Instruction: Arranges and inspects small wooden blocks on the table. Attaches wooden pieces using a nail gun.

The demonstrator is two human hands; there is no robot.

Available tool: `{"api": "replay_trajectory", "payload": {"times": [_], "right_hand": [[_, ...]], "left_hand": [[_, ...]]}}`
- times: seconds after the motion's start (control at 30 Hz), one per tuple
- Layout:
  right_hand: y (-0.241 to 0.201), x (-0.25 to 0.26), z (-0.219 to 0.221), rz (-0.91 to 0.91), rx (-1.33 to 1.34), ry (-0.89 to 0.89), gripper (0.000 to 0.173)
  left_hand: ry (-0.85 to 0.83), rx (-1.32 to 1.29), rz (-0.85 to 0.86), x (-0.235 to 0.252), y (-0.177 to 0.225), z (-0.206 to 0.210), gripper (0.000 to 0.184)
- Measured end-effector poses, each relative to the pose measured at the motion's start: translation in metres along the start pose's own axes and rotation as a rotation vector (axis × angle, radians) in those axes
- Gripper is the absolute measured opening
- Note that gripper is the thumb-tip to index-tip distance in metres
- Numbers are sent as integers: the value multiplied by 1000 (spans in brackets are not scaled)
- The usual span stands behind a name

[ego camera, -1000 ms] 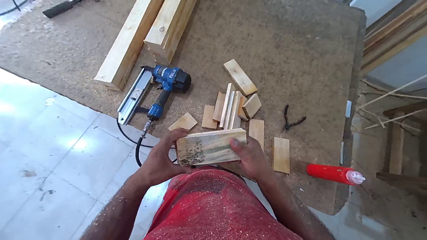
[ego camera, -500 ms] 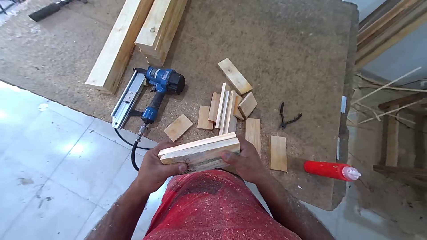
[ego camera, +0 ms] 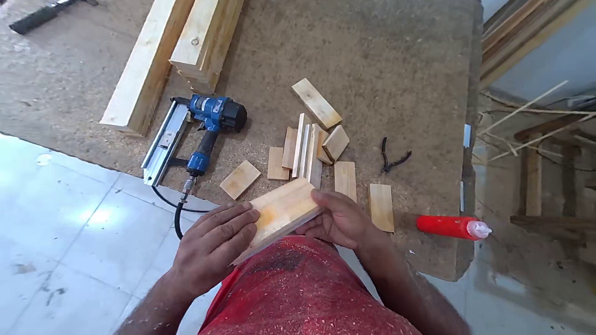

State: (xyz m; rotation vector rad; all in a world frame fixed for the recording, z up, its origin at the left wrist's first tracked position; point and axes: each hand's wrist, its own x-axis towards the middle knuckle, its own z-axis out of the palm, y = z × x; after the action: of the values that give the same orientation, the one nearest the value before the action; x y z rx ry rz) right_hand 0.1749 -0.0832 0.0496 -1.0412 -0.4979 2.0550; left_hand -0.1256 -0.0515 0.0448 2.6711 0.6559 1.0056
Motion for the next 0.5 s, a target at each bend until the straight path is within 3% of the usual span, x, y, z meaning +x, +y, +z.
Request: {"api": "replay_trajectory", "payload": {"times": [0.07, 0.17, 0.2, 0.27, 0.33, 0.4, 0.5], "right_hand": [[2, 4, 7, -85, -41, 82, 37], [6, 1, 8, -306, -313, 158, 36], [6, -2, 8, -382, -498, 215, 38], [8, -5, 8, -534, -830, 316, 39], [14, -4, 7, -651, -974, 320, 38], [20, -2, 11, -670, -1012, 281, 37], [28, 2, 17, -637, -954, 222, 39]], "left_hand": [[29, 101, 61, -4, -5, 3, 25], [-25, 206, -7, -17, -14, 10, 30], [-90, 221, -66, -21, -16, 11, 39], [-126, 190, -189, -22, -14, 12, 76], [-86, 184, -261, -10, -2, 12, 102], [-53, 187, -298, 8, 11, 17, 105], [-21, 214, -309, 31, 22, 38, 92]]}}
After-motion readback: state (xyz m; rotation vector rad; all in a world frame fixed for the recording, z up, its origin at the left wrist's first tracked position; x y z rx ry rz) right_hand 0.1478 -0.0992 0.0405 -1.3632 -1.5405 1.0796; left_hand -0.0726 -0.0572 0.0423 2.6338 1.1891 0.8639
